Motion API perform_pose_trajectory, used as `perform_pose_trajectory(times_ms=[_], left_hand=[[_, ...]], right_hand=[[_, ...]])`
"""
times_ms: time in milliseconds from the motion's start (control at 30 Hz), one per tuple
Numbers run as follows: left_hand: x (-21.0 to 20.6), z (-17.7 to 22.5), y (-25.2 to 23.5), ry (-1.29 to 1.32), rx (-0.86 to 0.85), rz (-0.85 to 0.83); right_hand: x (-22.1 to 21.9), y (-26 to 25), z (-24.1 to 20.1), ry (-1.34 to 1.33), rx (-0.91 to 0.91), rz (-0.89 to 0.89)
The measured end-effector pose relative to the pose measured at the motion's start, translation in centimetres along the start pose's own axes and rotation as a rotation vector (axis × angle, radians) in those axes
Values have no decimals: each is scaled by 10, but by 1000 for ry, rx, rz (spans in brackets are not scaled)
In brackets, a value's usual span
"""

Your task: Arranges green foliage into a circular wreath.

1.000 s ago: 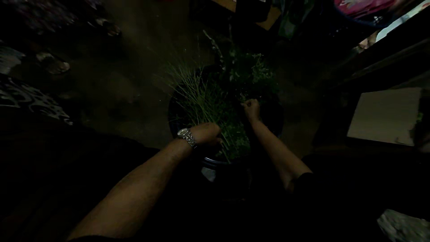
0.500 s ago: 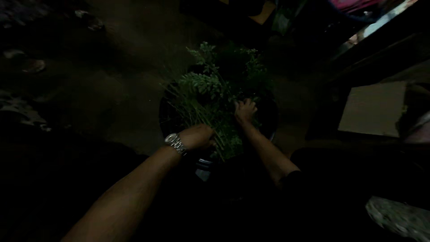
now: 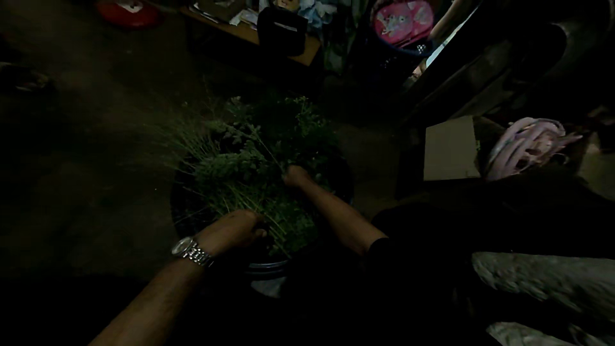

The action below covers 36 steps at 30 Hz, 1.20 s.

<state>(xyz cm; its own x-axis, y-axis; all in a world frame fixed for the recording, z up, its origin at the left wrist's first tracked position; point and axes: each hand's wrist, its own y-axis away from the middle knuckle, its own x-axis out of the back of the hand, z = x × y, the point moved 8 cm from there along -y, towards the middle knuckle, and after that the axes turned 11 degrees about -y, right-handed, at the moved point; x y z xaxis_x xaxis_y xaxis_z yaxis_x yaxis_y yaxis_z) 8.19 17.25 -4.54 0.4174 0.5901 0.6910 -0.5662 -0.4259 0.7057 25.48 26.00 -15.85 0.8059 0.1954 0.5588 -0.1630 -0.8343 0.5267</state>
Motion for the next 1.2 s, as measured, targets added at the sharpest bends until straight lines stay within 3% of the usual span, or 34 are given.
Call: perform_pose_trajectory(times_ms=[133, 233, 367, 533, 833, 1000, 1133, 1200], left_hand=[[3, -1, 4, 25, 7, 3], [5, 0, 7, 16, -13, 15], [6, -2, 12, 15, -11, 35], [12, -4, 14, 27, -8, 48], [7, -22, 5, 87, -14, 156], [9, -25, 13, 67, -24, 185], [11, -33, 12, 85, 31, 168], [11, -38, 10, 95, 58, 167]], right_hand=[[-8, 6, -7, -33, 59, -42], [-7, 4, -11, -45, 106, 39], [15, 12, -32, -69, 193, 171], [50, 40, -67, -134, 273, 191], [74, 66, -85, -133, 407, 150], [84, 95, -101, -311, 457, 82], [94, 89, -96, -16, 475, 33], [98, 93, -90, -48, 443, 72]])
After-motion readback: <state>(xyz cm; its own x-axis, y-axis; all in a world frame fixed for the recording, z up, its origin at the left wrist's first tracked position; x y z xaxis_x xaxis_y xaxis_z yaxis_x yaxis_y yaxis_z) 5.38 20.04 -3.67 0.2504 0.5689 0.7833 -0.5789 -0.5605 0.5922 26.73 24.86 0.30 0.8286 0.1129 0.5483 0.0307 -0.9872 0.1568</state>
